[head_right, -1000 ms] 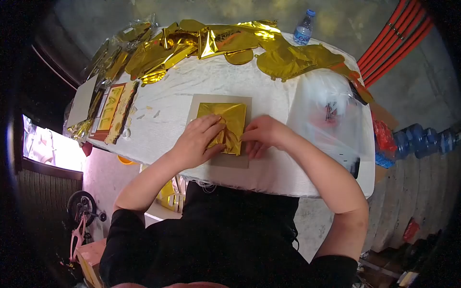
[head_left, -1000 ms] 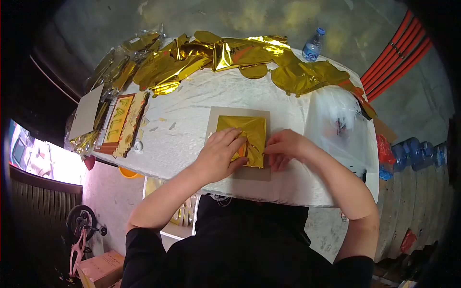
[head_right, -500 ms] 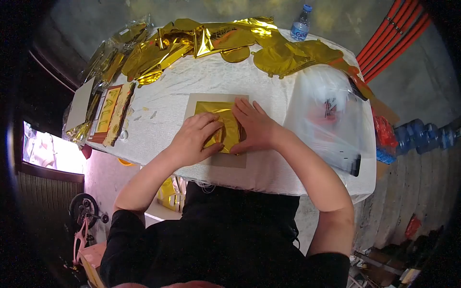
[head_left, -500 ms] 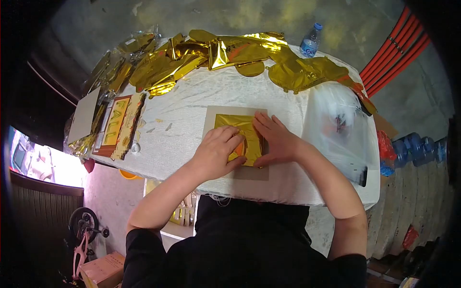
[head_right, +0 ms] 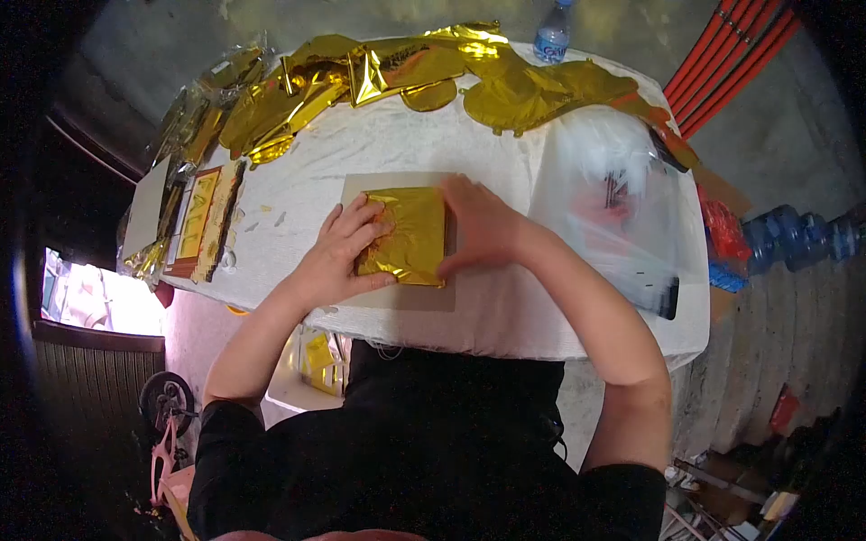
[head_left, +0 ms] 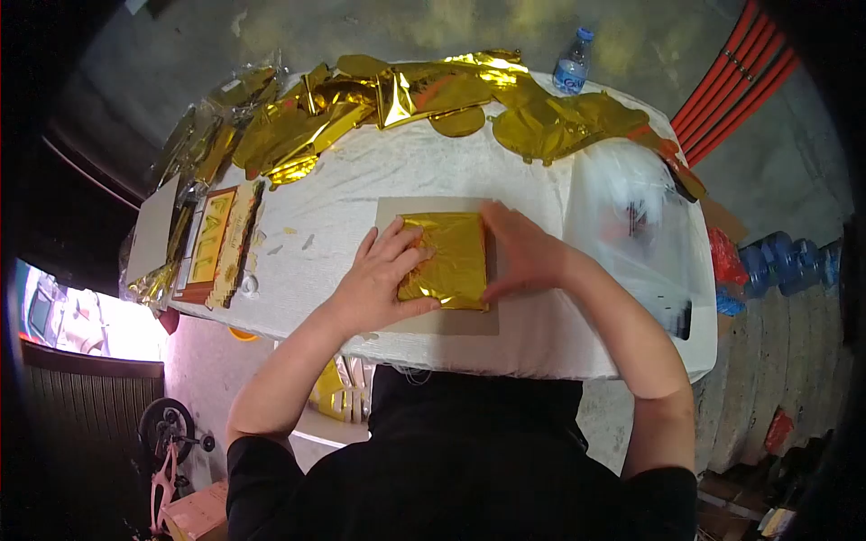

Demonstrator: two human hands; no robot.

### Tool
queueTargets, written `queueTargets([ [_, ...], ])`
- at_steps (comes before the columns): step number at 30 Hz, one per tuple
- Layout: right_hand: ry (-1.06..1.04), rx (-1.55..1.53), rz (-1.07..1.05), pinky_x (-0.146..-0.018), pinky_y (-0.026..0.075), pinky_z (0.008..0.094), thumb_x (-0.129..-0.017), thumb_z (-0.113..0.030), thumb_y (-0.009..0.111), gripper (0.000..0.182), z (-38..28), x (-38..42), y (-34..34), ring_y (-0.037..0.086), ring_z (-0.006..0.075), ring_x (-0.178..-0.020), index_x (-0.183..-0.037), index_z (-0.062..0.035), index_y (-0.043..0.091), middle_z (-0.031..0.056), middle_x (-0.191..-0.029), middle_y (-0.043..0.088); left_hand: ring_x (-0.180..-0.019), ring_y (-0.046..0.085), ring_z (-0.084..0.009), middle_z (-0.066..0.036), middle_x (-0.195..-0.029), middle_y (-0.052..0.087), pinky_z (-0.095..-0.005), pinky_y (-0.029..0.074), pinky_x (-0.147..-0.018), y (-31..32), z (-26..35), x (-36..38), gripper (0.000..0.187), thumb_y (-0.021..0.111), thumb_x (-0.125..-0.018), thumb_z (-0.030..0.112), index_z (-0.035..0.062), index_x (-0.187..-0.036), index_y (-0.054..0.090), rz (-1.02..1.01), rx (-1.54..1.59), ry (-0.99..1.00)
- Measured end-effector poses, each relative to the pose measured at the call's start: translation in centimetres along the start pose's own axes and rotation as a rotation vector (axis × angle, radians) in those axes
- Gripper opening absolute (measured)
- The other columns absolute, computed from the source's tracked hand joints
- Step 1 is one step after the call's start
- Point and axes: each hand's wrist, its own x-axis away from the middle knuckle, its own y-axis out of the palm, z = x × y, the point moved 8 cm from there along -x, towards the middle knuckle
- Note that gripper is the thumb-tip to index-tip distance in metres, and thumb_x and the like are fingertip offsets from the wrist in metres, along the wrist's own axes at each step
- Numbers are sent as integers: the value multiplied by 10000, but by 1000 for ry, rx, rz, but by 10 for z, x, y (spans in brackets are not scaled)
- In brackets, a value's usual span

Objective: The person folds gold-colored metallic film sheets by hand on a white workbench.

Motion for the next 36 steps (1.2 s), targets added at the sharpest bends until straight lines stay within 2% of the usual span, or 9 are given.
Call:
queueTargets([
  [1,-3,6,4,-1141,203,408,-627,-446,816,1180,4,4,-1,214,328,-1406,-1450,57,135,262,-1498,201,-1375,244,-388,-162,-1365,409,-571,168,-1107,0,0,1,634,715,-749,454,116,-1246,513,-6,-7,-3],
  [3,72,-181,315,-1082,321,381,-729,-281,789,947,18,22,-21,352,315,-1347,-1431,40,240,250,-1445,336,-1371,249,-391,-163,-1372,404,-570,174,-1105,3,0,0,640,710,-752,465,116,-1250,510,-14,-11,-6],
  [7,157,-426,367,-1043,370,364,-828,-187,702,707,25,36,-20,428,291,-1300,-1399,17,340,223,-1389,436,-1369,248,-398,-175,-1383,393,-575,171,-1104,7,3,-3,650,708,-752,467,116,-1258,500,-8,-12,1],
  [10,56,-296,526,-1031,386,369,-860,-183,660,597,23,37,-18,455,315,-1273,-1368,-4,401,220,-1336,493,-1368,247,-402,-178,-1384,390,-581,165,-1103,12,10,-9,650,709,-752,460,115,-1260,496,-14,-9,4],
  [15,-130,0,636,-1085,310,434,-889,-145,571,466,5,32,-6,354,394,-1316,-1298,38,440,249,-1368,418,-1372,233,-407,-173,-1383,387,-594,149,-1101,26,27,-26,642,710,-755,445,113,-1260,493,-23,5,2],
  [21,-78,237,530,-1113,225,483,-907,-235,527,508,7,24,15,262,402,-1359,-1305,62,421,261,-1413,345,-1382,228,-389,-151,-1410,368,-587,130,-1108,35,39,-38,675,738,-738,403,106,-1285,476,-28,-9,-8],
  [27,-32,221,461,-1130,193,463,-925,-321,486,597,13,23,25,249,388,-1370,-1366,55,344,250,-1449,303,-1392,230,-356,-144,-1436,355,-559,121,-1122,34,39,-37,706,727,-748,405,102,-1322,448,-65,-11,-16],
  [32,-28,241,476,-1135,186,456,-922,-342,492,617,12,26,26,248,370,-1374,-1372,50,335,246,-1453,296,-1412,220,-282,-159,-1486,311,-452,148,-1145,27,29,-21,770,635,-822,464,63,-1417,354,-63,-30,28],
  [36,-29,229,480,-1134,190,453,-918,-353,498,622,12,25,25,254,365,-1372,-1368,47,340,243,-1447,304,-1416,211,-293,-153,-1492,307,-464,152,-1142,17,18,1,712,604,-863,375,78,-1443,316,-76,-54,-9],
])
